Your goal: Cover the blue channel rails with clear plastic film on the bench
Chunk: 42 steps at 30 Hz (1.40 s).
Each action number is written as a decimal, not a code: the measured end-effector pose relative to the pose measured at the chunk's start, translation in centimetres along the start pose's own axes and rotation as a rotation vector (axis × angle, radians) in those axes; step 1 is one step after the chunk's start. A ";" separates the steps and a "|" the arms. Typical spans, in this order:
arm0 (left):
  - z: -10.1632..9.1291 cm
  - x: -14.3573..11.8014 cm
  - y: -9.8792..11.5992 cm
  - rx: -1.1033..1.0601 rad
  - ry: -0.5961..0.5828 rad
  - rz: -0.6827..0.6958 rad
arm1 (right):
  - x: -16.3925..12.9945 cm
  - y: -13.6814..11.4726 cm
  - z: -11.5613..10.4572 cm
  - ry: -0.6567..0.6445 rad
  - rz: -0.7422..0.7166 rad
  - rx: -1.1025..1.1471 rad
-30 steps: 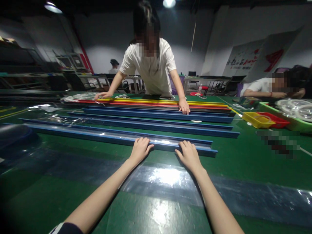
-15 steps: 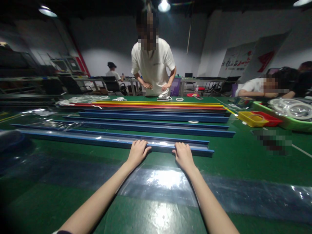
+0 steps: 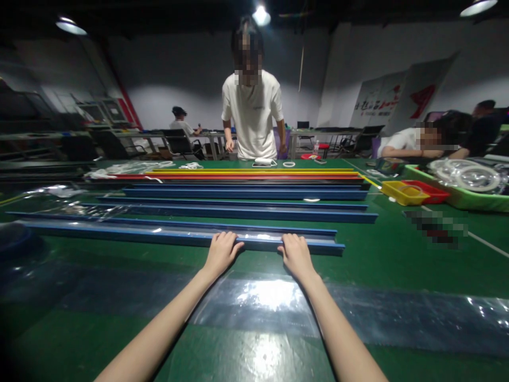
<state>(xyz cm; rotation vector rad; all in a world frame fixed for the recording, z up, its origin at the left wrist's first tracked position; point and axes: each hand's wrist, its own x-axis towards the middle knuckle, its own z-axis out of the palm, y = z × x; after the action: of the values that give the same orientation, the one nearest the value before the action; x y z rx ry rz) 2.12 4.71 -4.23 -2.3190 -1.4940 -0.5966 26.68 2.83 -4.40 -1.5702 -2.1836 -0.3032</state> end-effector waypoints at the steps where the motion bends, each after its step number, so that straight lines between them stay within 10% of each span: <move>1: 0.0 0.0 0.0 -0.001 0.001 -0.001 | 0.0 0.0 0.0 0.003 -0.004 0.007; 42: -0.8 0.1 -0.6 0.040 -0.066 0.010 | -1.5 4.1 -0.6 -0.032 0.097 0.157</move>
<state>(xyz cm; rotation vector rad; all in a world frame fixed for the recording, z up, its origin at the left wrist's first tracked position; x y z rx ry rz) 1.48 4.67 -3.43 -2.3356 -1.5081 -0.4875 31.03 2.71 -4.82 -1.5965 -2.0910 -0.0756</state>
